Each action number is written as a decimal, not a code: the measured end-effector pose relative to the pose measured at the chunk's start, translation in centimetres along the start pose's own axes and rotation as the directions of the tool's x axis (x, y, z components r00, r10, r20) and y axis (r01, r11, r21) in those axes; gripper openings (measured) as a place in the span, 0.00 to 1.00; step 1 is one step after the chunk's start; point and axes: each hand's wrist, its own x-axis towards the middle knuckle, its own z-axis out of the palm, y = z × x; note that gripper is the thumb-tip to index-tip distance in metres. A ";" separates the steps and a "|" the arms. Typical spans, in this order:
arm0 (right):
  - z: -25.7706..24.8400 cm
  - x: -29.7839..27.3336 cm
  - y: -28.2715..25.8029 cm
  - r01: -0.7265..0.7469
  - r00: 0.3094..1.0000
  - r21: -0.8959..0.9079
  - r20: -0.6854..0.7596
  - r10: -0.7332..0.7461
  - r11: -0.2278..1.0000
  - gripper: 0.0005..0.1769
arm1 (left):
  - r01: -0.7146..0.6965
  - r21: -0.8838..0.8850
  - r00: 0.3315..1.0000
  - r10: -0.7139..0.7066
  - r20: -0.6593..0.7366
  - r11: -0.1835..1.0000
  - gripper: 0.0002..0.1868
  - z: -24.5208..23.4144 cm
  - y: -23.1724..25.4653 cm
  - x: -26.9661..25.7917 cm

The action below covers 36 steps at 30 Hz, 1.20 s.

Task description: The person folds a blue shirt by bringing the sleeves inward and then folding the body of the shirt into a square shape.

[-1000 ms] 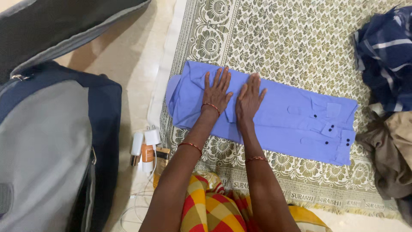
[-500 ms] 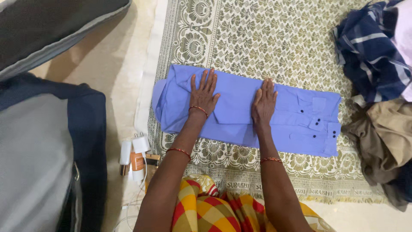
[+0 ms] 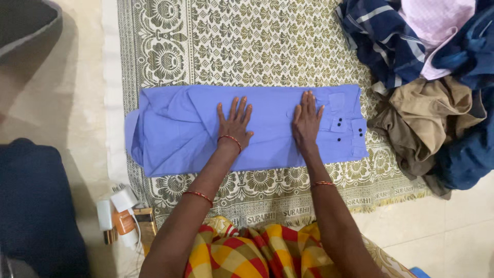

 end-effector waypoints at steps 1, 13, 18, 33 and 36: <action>-0.4 0.4 1.6 0.015 1.000 0.048 -0.009 -0.015 0.999 0.36 | 0.011 0.009 0.999 -0.011 0.034 1.000 0.47 -0.3 0.2 0.0; 0.1 7.4 22.2 -0.265 0.923 0.359 -0.175 0.343 0.895 0.22 | -0.297 -0.033 0.944 0.299 0.139 0.954 0.50 0.0 5.2 6.4; 0.0 7.2 22.1 -0.121 0.918 0.435 -0.294 0.268 0.892 0.18 | -0.364 0.080 0.900 0.328 0.287 0.928 0.47 -2.1 9.0 10.9; -3.0 2.7 16.5 -0.066 0.855 0.773 -0.282 0.435 0.631 0.15 | -0.282 -0.042 0.797 0.210 -0.567 0.958 0.23 2.5 15.2 15.3; -3.8 2.9 15.4 -0.006 0.896 0.723 -0.302 0.324 0.691 0.23 | -0.327 -0.245 0.806 0.134 -0.577 0.913 0.14 2.5 14.9 16.7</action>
